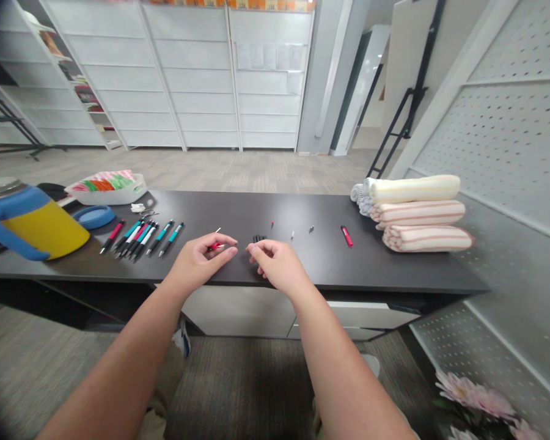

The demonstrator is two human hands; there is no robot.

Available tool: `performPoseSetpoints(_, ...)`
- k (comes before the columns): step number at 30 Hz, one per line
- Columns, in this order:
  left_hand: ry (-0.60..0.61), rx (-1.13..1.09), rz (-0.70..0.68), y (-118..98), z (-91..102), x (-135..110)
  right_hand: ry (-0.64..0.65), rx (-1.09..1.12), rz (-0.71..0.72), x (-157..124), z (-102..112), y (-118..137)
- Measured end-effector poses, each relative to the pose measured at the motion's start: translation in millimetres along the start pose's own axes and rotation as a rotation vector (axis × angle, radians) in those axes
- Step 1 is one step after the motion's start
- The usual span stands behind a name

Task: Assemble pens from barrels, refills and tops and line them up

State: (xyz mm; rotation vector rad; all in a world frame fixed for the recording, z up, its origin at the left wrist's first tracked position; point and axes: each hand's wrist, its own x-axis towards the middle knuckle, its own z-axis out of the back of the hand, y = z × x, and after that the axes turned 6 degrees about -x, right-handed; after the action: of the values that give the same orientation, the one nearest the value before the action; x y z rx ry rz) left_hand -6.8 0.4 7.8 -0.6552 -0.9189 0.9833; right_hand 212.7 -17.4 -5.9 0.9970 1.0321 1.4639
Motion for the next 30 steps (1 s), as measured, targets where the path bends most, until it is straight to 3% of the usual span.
performPoseSetpoints(8, 0.117, -0.069, -0.069, -17.8, -21.0, -5.3, 0.137, 0.282, -0.104, -4.6, 5.6, 3.4)
performPoseSetpoints(13, 0.079, -0.025, -0.097, -16.5, -18.6, -5.0, 0.263, 0.358, -0.151, -7.9, 10.0, 9.0)
performPoseSetpoints(17, 0.061, -0.004, -0.112, -12.8, -19.1, -4.9, 0.277, 0.413, -0.159, -10.4, 8.8, 12.8)
performPoseSetpoints(20, 0.075, -0.021, -0.099, -9.5, -20.4, -4.4, 0.191, 0.424, -0.145, -9.7, 5.1, 11.3)
performPoseSetpoints(23, 0.07, 0.005, -0.102, -5.0, -19.3, -2.2, 0.0, 0.442, -0.081, -5.9, 0.7, 5.0)
performPoseSetpoints(26, 0.082, 0.173, -0.127, 1.4, -15.6, 0.8, -0.168, 0.414, 0.018, -0.7, -1.8, -2.8)
performPoseSetpoints(30, 0.135, 0.367, -0.147, 8.6, -11.1, 3.0, -0.25, 0.36, 0.104, 4.0, -2.0, -8.5)
